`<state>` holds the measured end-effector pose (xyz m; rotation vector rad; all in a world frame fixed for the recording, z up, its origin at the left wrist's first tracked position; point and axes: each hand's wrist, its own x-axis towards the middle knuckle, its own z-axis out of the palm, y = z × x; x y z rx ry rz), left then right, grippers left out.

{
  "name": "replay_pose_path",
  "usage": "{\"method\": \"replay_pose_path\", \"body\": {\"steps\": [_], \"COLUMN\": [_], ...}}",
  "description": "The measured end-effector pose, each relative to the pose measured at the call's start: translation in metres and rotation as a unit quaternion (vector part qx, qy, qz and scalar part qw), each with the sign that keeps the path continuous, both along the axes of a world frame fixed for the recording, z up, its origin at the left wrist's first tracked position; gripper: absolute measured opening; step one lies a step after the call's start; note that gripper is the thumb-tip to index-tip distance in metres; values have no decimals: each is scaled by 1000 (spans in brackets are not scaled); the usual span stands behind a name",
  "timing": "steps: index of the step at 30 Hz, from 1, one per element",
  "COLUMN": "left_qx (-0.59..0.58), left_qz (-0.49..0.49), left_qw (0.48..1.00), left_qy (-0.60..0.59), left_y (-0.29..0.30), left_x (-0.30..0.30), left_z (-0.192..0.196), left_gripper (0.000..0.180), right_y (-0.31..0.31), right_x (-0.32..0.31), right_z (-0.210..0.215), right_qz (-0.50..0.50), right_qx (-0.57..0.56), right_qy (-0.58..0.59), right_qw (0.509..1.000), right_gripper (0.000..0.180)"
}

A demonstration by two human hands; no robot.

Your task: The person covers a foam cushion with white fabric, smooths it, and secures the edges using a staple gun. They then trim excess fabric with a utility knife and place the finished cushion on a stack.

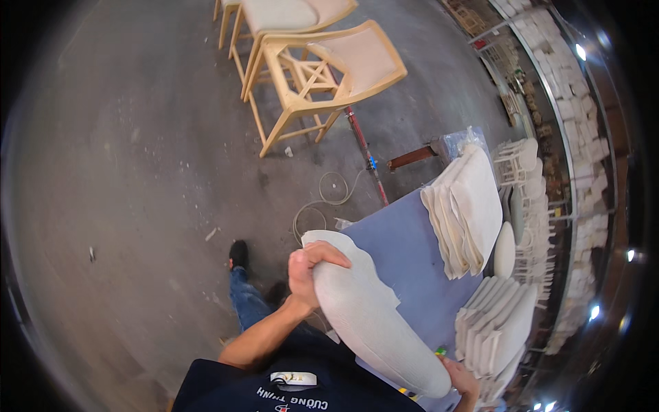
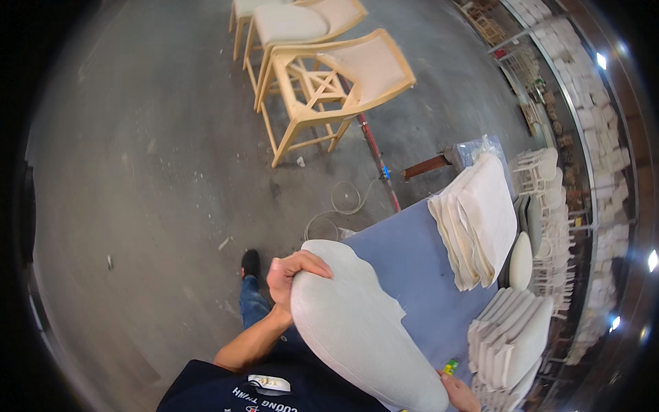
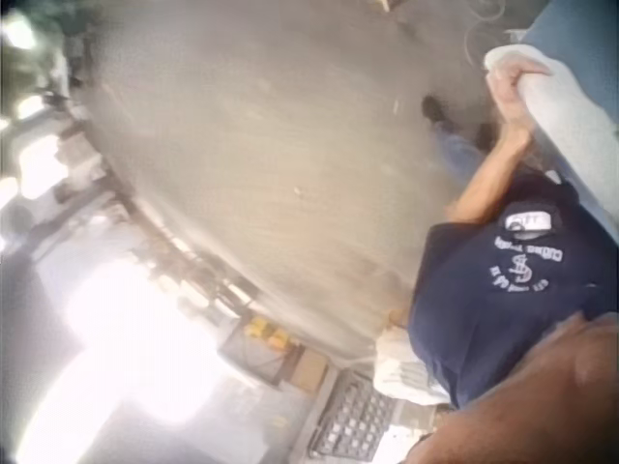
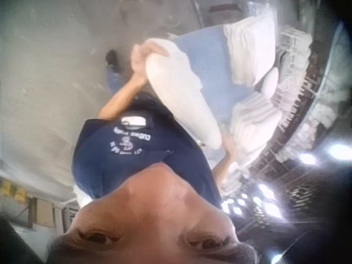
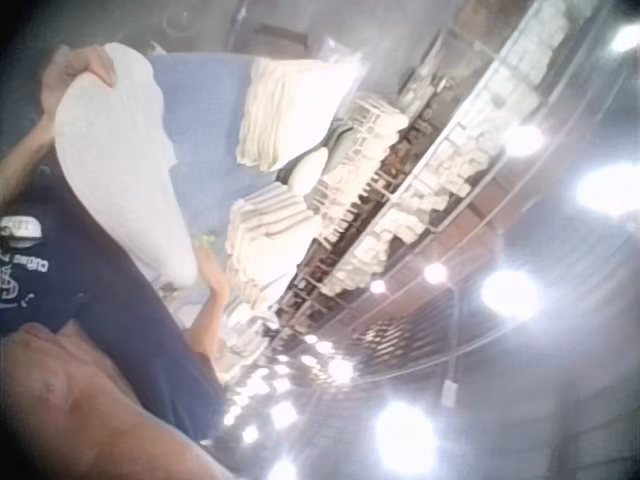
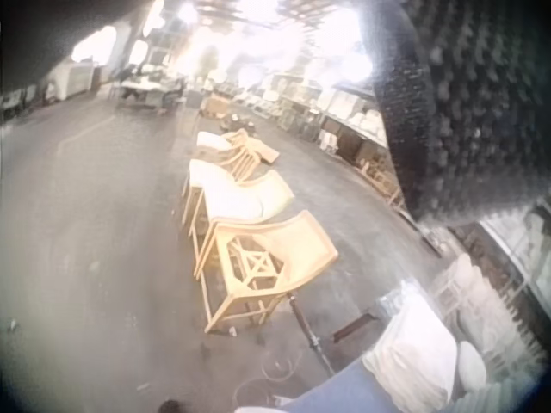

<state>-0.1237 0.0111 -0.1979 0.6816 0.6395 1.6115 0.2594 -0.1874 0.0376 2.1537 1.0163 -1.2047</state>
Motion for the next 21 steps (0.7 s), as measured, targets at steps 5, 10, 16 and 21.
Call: {"method": "replay_pose_path", "body": {"steps": [5, 10, 16, 21], "left_qx": [66, 88, 65, 35], "left_qz": [35, 44, 62, 67], "left_qw": [982, 975, 980, 987], "left_qy": [173, 198, 178, 144], "left_y": [-4, 8, 36, 43], "left_x": [-33, -41, -50, -66], "left_z": [45, 44, 39, 13], "left_gripper": [71, 46, 30, 34], "right_y": [55, 140, 338, 378], "right_x": [-8, -8, -173, -267], "right_z": [-6, -66, -238, -363], "right_qz": [38, 249, 223, 175], "right_qx": [-195, -281, 64, -107], "right_qy": [-48, -6, 268, 246], "right_qw": [979, 927, 935, 947], "right_gripper": [64, 64, 56, 72]}}
